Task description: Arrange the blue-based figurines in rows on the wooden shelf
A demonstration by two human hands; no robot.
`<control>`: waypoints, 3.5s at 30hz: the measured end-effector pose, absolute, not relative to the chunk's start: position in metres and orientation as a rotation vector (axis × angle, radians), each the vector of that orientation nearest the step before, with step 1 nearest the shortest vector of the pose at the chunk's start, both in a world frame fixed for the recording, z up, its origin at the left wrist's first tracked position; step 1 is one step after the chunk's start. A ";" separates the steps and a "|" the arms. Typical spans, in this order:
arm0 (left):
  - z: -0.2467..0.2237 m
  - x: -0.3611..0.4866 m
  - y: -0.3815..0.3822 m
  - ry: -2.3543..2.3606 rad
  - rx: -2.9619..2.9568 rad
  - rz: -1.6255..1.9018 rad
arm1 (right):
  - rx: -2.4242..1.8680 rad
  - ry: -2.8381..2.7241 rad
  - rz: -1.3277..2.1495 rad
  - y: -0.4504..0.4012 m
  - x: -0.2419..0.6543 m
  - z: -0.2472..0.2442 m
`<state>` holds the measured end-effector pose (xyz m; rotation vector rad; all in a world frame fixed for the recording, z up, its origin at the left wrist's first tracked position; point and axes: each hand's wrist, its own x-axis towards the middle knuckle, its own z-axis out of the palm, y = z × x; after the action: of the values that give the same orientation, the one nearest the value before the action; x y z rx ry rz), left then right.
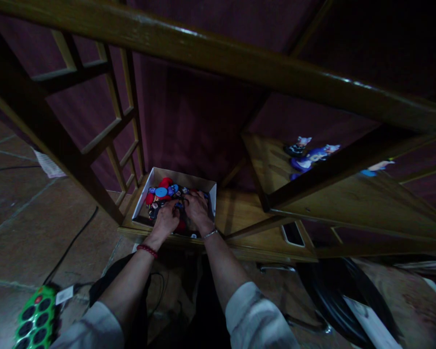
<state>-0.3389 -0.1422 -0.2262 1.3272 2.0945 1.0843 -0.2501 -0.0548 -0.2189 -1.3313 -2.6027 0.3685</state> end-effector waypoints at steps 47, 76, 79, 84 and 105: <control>-0.232 -0.332 -0.132 1.476 0.583 1.622 | -1.114 -2.176 0.929 -0.066 -0.229 -0.217; -0.259 -0.325 -0.117 1.876 0.759 1.595 | -1.257 -2.158 0.923 -0.072 -0.205 -0.227; -0.260 -0.327 -0.117 1.970 0.865 1.506 | -1.294 -2.336 0.755 -0.076 -0.206 -0.225; -0.257 -0.329 -0.119 2.052 0.921 1.406 | -1.375 -2.524 0.533 -0.080 -0.211 -0.221; -0.252 -0.332 -0.120 2.079 0.925 1.281 | -1.304 -2.572 0.665 -0.086 -0.209 -0.220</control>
<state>-0.3317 -0.1198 -0.2515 0.9254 2.0788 1.2810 -0.2095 -0.0856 -0.2197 -1.3044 -2.5717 0.6651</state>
